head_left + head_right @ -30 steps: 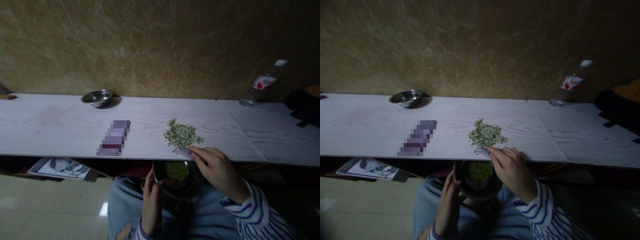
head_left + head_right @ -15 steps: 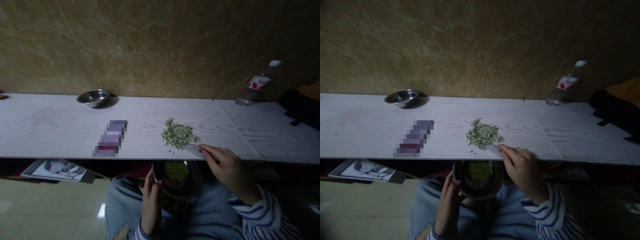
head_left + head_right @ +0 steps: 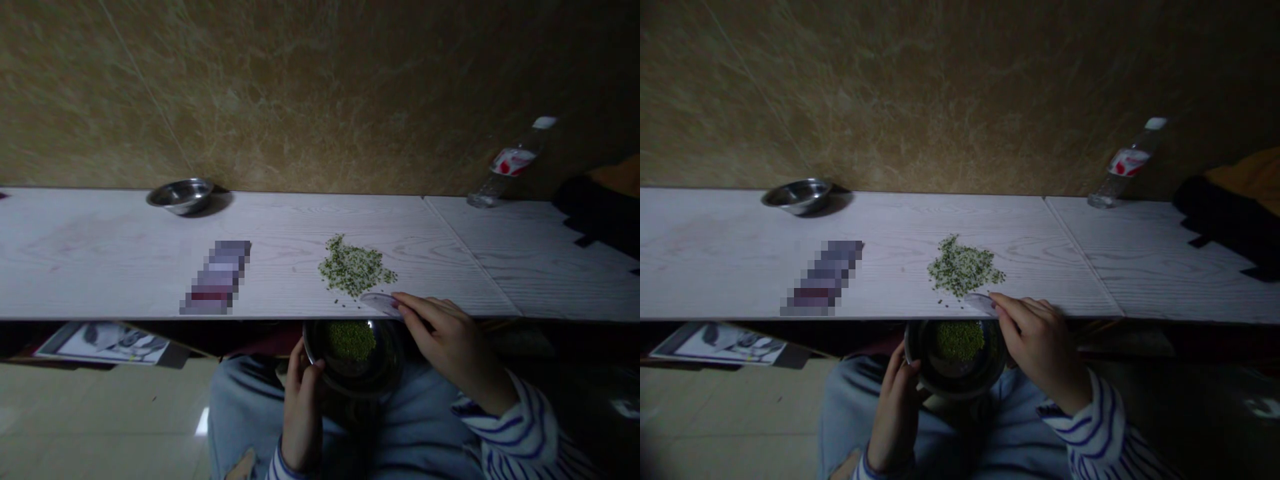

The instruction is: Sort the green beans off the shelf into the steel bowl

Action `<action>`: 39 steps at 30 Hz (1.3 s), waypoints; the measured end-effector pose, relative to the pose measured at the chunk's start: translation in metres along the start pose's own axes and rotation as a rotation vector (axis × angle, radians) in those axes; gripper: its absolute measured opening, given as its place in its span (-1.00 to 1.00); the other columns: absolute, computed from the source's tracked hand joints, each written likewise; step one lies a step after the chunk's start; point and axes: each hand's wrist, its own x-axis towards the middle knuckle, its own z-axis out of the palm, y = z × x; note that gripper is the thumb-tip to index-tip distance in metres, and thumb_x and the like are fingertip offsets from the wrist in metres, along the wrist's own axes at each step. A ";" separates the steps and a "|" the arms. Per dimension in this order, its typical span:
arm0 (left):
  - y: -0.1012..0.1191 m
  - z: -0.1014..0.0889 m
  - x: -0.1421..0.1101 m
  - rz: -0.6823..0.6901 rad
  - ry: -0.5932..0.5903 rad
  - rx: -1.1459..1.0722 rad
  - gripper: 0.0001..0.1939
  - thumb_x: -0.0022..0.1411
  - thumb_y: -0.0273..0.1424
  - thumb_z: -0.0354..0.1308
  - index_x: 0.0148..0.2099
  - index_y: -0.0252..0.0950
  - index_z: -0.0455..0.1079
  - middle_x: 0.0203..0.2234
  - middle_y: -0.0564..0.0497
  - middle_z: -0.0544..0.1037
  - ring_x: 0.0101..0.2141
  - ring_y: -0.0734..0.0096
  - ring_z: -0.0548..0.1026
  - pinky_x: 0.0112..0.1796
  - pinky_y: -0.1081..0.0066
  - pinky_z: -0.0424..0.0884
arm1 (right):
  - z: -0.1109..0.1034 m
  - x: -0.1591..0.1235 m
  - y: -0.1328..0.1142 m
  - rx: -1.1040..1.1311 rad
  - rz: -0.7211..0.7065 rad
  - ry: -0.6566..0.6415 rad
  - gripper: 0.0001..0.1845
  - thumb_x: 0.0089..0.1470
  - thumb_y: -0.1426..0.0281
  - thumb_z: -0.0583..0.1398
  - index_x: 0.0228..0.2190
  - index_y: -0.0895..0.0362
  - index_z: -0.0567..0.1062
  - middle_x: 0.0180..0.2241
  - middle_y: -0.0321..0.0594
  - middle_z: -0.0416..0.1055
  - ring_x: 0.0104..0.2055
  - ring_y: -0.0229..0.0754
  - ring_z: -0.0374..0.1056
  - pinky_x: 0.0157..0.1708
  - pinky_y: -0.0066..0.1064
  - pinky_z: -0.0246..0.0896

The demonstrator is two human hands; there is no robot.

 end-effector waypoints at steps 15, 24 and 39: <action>0.004 0.007 -0.004 0.007 -0.007 -0.031 -0.52 0.17 -0.31 0.23 0.16 -0.18 0.43 0.15 -0.08 0.52 0.15 0.10 0.45 0.17 0.16 0.32 | 0.011 0.013 -0.019 0.038 0.033 -0.055 -0.71 0.30 0.48 0.10 -0.09 0.15 0.61 -0.19 -0.07 0.67 -0.23 -0.04 0.61 -0.19 -0.19 0.51; 0.004 0.003 -0.001 0.006 -0.007 -0.034 -0.50 0.19 -0.29 0.23 0.19 -0.16 0.43 0.15 -0.09 0.53 0.15 0.08 0.46 0.12 0.18 0.38 | 0.023 0.024 -0.024 0.132 0.024 -0.109 -0.71 0.30 0.50 0.12 -0.06 0.15 0.58 -0.18 -0.11 0.67 -0.21 -0.06 0.59 -0.14 -0.17 0.48; 0.003 0.000 0.001 0.017 -0.010 -0.032 -0.46 0.20 -0.28 0.24 0.23 -0.15 0.38 0.18 -0.10 0.50 0.17 0.07 0.43 0.17 0.16 0.31 | 0.004 0.016 -0.015 0.172 -0.006 -0.072 -0.71 0.30 0.48 0.13 -0.06 0.07 0.60 -0.20 -0.17 0.67 -0.21 -0.12 0.58 -0.18 -0.25 0.46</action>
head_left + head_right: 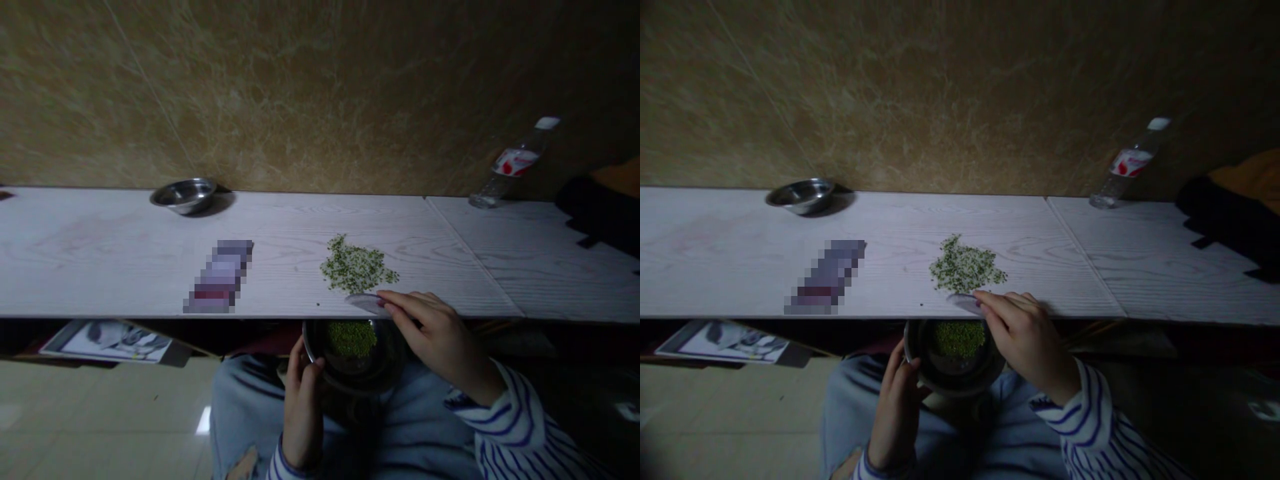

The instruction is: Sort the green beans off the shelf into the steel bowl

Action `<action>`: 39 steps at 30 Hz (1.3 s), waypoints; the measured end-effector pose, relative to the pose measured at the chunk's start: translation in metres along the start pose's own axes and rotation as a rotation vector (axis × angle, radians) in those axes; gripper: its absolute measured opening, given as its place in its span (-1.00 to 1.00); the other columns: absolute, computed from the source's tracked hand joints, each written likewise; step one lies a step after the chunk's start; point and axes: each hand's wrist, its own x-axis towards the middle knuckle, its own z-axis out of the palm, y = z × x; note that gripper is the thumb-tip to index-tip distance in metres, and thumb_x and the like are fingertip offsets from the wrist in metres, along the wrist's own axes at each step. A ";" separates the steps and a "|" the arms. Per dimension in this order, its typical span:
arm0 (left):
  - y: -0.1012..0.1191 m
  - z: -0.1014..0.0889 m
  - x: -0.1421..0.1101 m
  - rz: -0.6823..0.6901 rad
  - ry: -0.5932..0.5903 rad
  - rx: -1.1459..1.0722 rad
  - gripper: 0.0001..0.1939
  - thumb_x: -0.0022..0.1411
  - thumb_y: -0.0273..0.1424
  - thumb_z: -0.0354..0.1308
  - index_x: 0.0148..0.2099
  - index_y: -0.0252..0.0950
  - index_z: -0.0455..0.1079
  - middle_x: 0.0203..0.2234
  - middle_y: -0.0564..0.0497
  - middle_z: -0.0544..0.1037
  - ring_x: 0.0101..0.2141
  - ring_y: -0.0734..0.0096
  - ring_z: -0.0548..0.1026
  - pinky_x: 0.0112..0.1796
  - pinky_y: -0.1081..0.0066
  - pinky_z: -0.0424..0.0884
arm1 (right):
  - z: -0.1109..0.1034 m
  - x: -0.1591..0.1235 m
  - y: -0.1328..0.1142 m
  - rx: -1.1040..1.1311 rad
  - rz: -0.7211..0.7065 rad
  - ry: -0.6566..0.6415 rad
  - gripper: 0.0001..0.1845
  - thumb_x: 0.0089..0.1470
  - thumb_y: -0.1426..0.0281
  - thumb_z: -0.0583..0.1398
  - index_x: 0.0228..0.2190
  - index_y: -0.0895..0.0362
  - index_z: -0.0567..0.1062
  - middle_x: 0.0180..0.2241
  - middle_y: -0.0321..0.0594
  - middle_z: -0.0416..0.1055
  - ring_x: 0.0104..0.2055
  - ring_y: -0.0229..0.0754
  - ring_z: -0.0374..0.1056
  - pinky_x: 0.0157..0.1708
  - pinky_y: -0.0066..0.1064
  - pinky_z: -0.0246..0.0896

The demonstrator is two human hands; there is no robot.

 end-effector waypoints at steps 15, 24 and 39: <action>0.023 -0.008 -0.002 0.040 0.124 0.047 -0.75 0.08 -0.33 0.25 -0.14 -0.17 0.54 0.04 -0.10 0.57 -0.01 0.07 0.54 -0.19 0.26 0.54 | 0.035 0.030 -0.021 0.036 -0.153 -0.133 -0.71 0.31 0.54 0.12 -0.05 0.09 0.56 -0.22 -0.19 0.66 -0.21 -0.15 0.54 -0.18 -0.25 0.33; 0.010 -0.005 -0.003 -0.017 0.041 -0.035 -0.48 0.15 -0.27 0.24 0.18 -0.15 0.41 0.17 -0.14 0.47 0.09 -0.01 0.47 -0.18 0.23 0.54 | 0.012 0.009 -0.011 0.108 -0.244 -0.121 -0.71 0.30 0.57 0.11 -0.04 0.11 0.54 -0.19 -0.17 0.66 -0.19 -0.17 0.55 -0.18 -0.26 0.38; -0.011 0.005 -0.003 -0.045 -0.016 0.042 -0.48 0.17 -0.26 0.25 0.19 -0.14 0.43 0.17 -0.09 0.52 0.16 0.06 0.44 0.16 0.13 0.33 | -0.005 0.027 0.042 0.044 -0.145 -0.153 -0.73 0.28 0.53 0.14 -0.10 0.10 0.60 -0.17 -0.21 0.67 -0.14 -0.16 0.59 -0.10 -0.32 0.48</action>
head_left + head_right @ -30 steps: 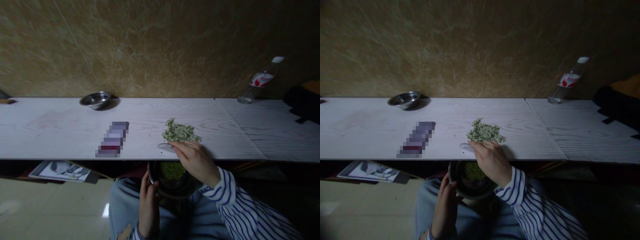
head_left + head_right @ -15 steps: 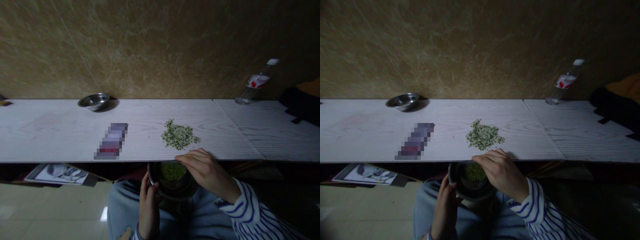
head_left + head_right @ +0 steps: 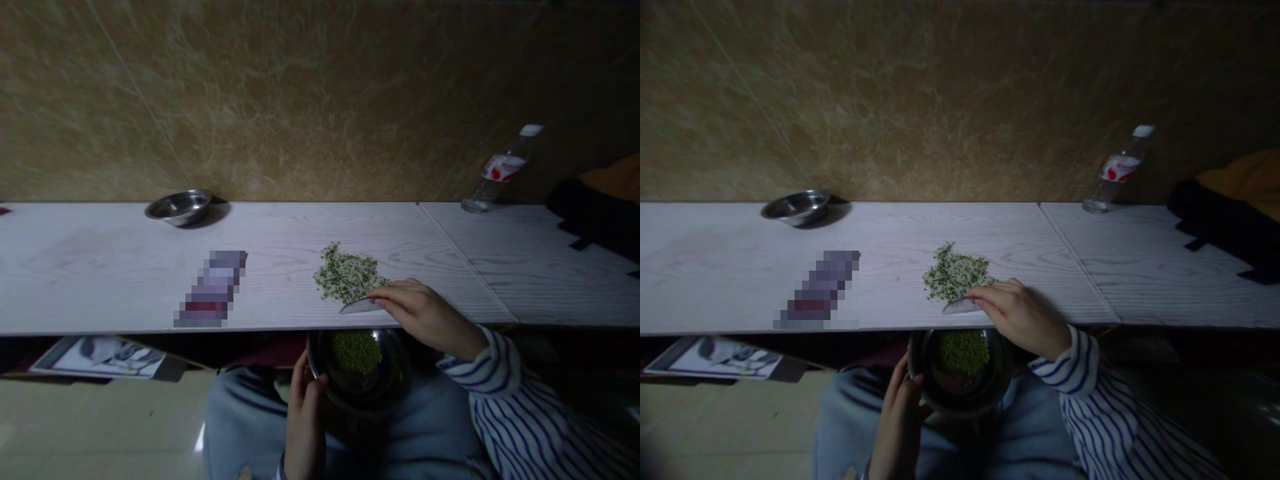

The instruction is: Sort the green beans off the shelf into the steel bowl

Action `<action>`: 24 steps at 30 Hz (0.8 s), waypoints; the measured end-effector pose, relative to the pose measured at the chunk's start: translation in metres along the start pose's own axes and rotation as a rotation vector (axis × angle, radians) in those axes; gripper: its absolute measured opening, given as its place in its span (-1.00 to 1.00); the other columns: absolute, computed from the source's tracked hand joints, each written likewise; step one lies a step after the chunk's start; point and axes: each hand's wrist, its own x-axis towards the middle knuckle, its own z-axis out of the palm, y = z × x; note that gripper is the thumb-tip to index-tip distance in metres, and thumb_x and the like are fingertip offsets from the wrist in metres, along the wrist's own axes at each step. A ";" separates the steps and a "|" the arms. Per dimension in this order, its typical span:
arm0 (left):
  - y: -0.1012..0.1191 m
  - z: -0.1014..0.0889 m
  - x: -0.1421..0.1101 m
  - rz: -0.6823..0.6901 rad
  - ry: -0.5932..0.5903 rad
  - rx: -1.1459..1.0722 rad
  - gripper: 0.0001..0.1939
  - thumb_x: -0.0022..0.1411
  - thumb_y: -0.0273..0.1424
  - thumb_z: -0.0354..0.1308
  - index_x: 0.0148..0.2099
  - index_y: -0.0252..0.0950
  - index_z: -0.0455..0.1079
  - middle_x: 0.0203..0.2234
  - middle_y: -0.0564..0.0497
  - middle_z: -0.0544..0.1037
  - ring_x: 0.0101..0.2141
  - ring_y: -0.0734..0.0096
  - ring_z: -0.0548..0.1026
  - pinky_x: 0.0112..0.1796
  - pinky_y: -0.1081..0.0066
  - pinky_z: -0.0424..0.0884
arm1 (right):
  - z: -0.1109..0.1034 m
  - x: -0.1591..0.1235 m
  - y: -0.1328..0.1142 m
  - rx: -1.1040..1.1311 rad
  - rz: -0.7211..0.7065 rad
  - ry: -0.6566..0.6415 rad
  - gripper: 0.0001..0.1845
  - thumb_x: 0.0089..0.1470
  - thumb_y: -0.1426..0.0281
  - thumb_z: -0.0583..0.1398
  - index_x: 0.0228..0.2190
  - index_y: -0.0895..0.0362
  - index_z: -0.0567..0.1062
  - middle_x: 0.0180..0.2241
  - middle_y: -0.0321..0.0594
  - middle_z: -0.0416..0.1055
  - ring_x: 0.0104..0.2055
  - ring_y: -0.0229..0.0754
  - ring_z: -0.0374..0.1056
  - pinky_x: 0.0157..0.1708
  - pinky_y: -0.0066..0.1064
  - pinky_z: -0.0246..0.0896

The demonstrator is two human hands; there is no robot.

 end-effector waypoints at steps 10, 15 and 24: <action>0.007 0.006 0.000 -0.057 0.027 -0.077 -0.41 0.13 -0.29 0.28 0.22 -0.20 0.40 0.10 -0.14 0.59 0.15 0.04 0.48 0.15 0.15 0.34 | 0.019 0.030 0.017 0.038 0.018 0.000 -0.73 0.28 0.52 0.15 -0.09 0.09 0.60 -0.15 -0.21 0.67 -0.13 -0.15 0.59 -0.07 -0.33 0.47; 0.006 0.004 0.006 -0.094 0.036 -0.075 -0.42 0.12 -0.29 0.28 0.21 -0.20 0.39 0.12 -0.13 0.57 0.18 0.04 0.46 0.14 0.17 0.35 | 0.024 0.042 0.023 0.036 0.038 0.000 -0.73 0.28 0.51 0.15 -0.08 0.08 0.60 -0.13 -0.21 0.66 -0.12 -0.13 0.59 -0.09 -0.31 0.48; 0.001 0.010 0.003 -0.075 0.048 -0.073 -0.38 0.12 -0.28 0.26 0.24 -0.19 0.38 0.09 -0.14 0.59 0.13 0.02 0.49 0.13 0.15 0.36 | 0.015 0.038 0.019 0.006 0.058 0.100 -0.74 0.29 0.51 0.14 -0.11 0.08 0.60 -0.15 -0.20 0.67 -0.14 -0.13 0.59 -0.10 -0.28 0.45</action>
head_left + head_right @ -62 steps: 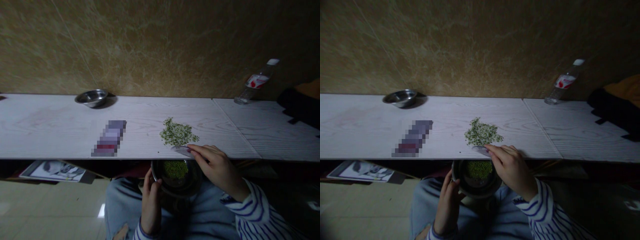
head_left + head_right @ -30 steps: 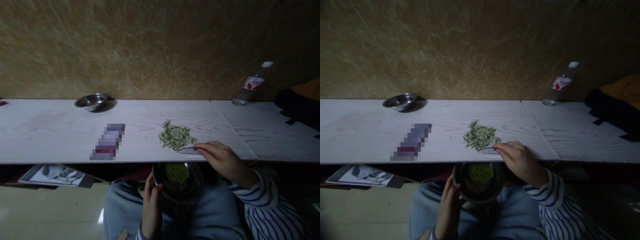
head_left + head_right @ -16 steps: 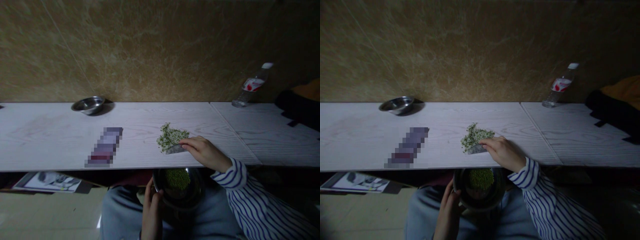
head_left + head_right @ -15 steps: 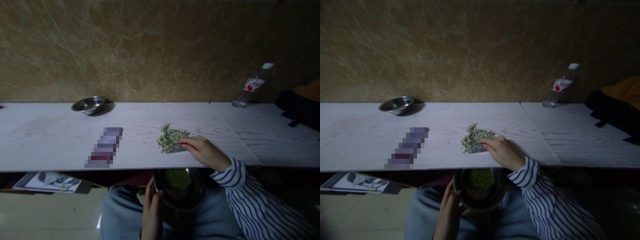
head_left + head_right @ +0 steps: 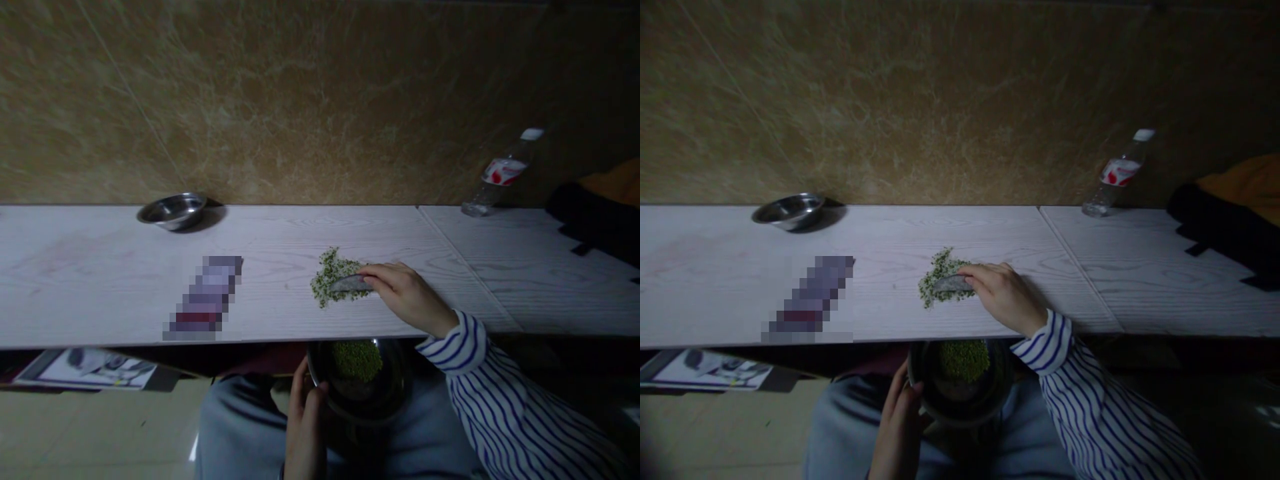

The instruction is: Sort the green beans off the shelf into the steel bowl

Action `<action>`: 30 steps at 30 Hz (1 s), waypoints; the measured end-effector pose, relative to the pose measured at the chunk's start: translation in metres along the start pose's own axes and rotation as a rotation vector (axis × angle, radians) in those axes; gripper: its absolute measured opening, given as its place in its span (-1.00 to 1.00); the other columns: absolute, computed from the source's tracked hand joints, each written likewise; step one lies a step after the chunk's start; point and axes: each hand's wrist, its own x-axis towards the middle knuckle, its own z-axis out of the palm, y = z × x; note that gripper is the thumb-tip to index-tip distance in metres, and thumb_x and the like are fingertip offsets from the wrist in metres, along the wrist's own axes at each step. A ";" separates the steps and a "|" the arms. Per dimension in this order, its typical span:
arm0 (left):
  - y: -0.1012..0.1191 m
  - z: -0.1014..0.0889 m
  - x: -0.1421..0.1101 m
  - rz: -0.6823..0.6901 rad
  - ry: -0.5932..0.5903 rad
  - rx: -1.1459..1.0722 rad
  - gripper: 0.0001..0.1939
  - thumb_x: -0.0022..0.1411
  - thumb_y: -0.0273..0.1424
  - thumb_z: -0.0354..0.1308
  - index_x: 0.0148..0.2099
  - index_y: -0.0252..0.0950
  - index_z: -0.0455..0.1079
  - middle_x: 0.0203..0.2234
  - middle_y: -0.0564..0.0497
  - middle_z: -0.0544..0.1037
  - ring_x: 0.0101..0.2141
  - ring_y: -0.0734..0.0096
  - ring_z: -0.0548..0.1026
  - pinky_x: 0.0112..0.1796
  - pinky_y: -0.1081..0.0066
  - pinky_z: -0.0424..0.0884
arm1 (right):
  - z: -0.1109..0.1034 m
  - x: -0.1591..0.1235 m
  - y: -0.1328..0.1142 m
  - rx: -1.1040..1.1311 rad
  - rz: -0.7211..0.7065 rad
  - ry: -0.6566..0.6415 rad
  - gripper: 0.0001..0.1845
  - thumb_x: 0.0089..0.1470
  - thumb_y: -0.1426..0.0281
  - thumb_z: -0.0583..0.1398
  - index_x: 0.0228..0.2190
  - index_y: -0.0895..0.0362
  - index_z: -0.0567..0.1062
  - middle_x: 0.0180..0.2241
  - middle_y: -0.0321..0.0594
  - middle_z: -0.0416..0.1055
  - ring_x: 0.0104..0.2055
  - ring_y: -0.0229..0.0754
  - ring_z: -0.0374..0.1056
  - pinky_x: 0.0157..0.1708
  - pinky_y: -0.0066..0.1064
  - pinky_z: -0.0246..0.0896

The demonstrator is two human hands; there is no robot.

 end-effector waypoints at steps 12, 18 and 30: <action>0.001 0.000 -0.005 0.000 -0.035 0.001 -0.35 0.11 -0.29 0.29 0.27 -0.21 0.35 0.12 -0.16 0.57 0.13 0.00 0.49 0.06 0.16 0.43 | -0.001 -0.022 0.012 -0.110 0.005 0.137 -0.76 0.30 0.51 0.13 -0.13 0.11 0.59 -0.23 -0.15 0.67 -0.21 -0.07 0.59 -0.21 -0.24 0.39; 0.002 0.001 -0.007 0.028 -0.030 0.004 -0.38 0.11 -0.30 0.30 0.25 -0.20 0.40 0.10 -0.15 0.59 0.13 0.02 0.49 0.12 0.15 0.37 | 0.000 -0.027 0.007 -0.111 -0.054 0.095 -0.74 0.30 0.55 0.11 -0.11 0.12 0.57 -0.20 -0.15 0.67 -0.20 -0.10 0.59 -0.19 -0.23 0.36; 0.000 0.004 -0.010 0.031 -0.024 0.006 -0.43 0.15 -0.30 0.27 0.22 -0.20 0.41 0.13 -0.12 0.56 0.19 0.04 0.43 0.17 0.17 0.32 | -0.007 -0.037 0.008 -0.096 -0.054 0.060 -0.73 0.30 0.55 0.11 -0.09 0.11 0.56 -0.18 -0.15 0.67 -0.17 -0.11 0.58 -0.14 -0.22 0.34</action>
